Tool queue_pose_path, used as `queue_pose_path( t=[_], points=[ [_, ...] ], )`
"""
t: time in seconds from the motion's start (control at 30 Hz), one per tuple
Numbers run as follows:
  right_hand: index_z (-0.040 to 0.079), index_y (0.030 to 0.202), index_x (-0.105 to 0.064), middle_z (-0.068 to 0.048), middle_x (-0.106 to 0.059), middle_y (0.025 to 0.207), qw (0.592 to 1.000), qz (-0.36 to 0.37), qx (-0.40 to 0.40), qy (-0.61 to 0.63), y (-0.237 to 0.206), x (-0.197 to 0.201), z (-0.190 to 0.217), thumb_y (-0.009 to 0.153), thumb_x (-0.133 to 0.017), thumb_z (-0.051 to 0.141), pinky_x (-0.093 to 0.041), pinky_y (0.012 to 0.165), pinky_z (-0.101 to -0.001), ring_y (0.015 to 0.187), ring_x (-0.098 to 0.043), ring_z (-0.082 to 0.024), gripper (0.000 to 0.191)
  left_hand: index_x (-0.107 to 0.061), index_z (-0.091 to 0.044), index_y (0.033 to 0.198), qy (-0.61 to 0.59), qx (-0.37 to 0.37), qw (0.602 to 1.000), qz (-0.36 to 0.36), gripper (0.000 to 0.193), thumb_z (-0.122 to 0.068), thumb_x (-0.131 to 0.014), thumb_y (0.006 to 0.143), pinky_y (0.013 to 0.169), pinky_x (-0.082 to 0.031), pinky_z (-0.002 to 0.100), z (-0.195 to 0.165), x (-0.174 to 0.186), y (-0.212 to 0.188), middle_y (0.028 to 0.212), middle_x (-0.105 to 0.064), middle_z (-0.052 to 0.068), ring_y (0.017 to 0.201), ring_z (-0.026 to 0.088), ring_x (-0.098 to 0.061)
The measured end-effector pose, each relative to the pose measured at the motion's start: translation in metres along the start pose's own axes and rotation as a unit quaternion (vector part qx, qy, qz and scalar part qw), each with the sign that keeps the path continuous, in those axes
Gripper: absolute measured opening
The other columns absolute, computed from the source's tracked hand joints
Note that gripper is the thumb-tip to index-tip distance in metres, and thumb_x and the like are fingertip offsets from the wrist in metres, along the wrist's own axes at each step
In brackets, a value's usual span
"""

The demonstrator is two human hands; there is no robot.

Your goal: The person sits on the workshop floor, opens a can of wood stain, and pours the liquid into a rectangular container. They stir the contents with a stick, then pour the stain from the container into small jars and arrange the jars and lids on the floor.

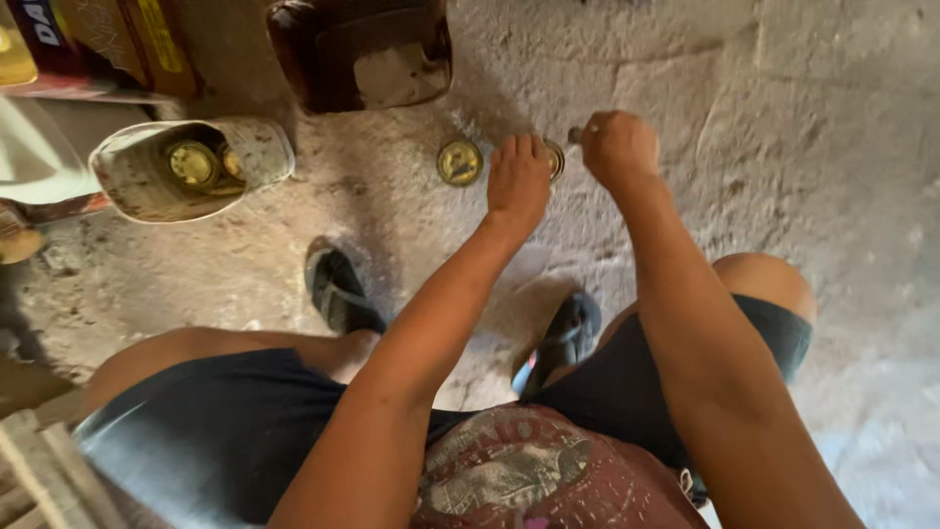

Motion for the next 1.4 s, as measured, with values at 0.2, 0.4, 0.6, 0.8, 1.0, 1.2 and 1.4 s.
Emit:
queue_pose_path(
  t=[0.2, 0.4, 0.6, 0.8, 1.0, 1.2, 1.4],
  points=[
    [0.009, 0.087, -0.076, -0.018, -0.074, 0.09, 0.992, -0.002, 0.128, -0.007, 0.004, -0.017, -0.011, 0.094, -0.07, 0.034, -0.052, 0.085, -0.0533, 0.087, -0.07, -0.041, 0.026, -0.07, 0.0, 0.105, 0.032, -0.022, 0.999, -0.018, 0.026, -0.008, -0.062, 0.082, 0.091, -0.047, 0.045, -0.009, -0.024, 0.001, 0.11, -0.064, 0.014, 0.108, 0.032, -0.057],
    [0.009, 0.082, -0.073, -0.016, -0.073, 0.086, 0.986, -0.051, 0.157, -0.001, -0.003, -0.029, -0.033, 0.093, -0.071, 0.033, -0.048, 0.082, -0.0558, 0.081, -0.069, -0.038, 0.026, -0.071, 0.001, 0.099, -0.025, -0.037, 0.998, -0.048, 0.022, -0.006, -0.063, 0.079, 0.093, -0.047, 0.047, -0.01, -0.04, 0.002, 0.109, -0.064, 0.016, 0.107, 0.035, -0.056],
    [0.008, 0.083, -0.074, -0.019, -0.072, 0.085, 0.987, -0.031, 0.156, 0.015, -0.004, -0.045, -0.041, 0.095, -0.069, 0.03, -0.052, 0.079, -0.0555, 0.08, -0.069, -0.04, 0.025, -0.067, 0.006, 0.109, -0.039, -0.039, 0.998, -0.032, 0.045, -0.007, -0.07, 0.067, 0.094, -0.046, 0.046, -0.002, -0.058, -0.004, 0.112, -0.062, 0.017, 0.109, 0.035, -0.055],
    [0.004, 0.083, -0.077, -0.022, -0.07, 0.08, 0.987, 0.058, 0.036, 0.147, 0.007, -0.055, -0.051, 0.091, -0.072, 0.035, -0.053, 0.067, -0.0491, 0.071, -0.067, -0.04, 0.033, -0.062, 0.005, 0.119, -0.049, -0.011, 0.999, -0.008, 0.055, -0.009, -0.08, 0.068, 0.099, -0.045, 0.047, 0.002, -0.074, -0.011, 0.116, -0.059, 0.017, 0.113, 0.036, -0.055],
    [-0.001, 0.08, -0.07, -0.023, -0.065, 0.07, 0.959, 0.12, 0.037, 0.256, 0.018, -0.08, -0.073, 0.097, -0.069, 0.035, -0.05, 0.063, -0.0456, 0.065, -0.061, -0.035, 0.04, -0.053, 0.003, 0.138, -0.146, 0.004, 0.983, -0.107, 0.077, -0.014, -0.086, 0.07, 0.103, -0.046, 0.046, 0.01, -0.089, -0.037, 0.131, -0.051, 0.02, 0.118, 0.039, -0.051],
    [-0.002, 0.082, -0.071, -0.027, -0.069, 0.087, 0.975, 0.004, 0.2, 0.1, 0.045, -0.11, -0.09, 0.099, -0.069, 0.028, -0.051, 0.07, -0.0519, 0.082, -0.065, -0.046, 0.035, -0.054, -0.008, 0.143, -0.335, 0.157, 0.918, -0.14, 0.079, -0.014, -0.09, 0.073, 0.099, -0.05, 0.04, 0.011, -0.106, -0.073, 0.122, -0.057, 0.016, 0.112, 0.033, -0.058],
    [0.002, 0.093, -0.076, -0.027, -0.07, 0.093, 0.988, -0.058, 0.092, 0.106, 0.063, -0.114, -0.099, 0.094, -0.067, 0.023, -0.053, 0.079, -0.0531, 0.089, -0.067, -0.048, 0.022, -0.049, -0.008, 0.15, -0.66, 0.31, 0.684, -0.013, 0.081, -0.008, -0.08, 0.075, 0.091, -0.054, 0.032, 0.029, -0.151, -0.118, 0.118, -0.065, 0.008, 0.105, 0.02, -0.064]
  ],
)
Point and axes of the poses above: each hand's wrist, its own y-axis towards the middle knuckle, its own x-axis out of the back of the hand, z = x × y, the point moved 2 cm from there along y, towards the middle knuckle
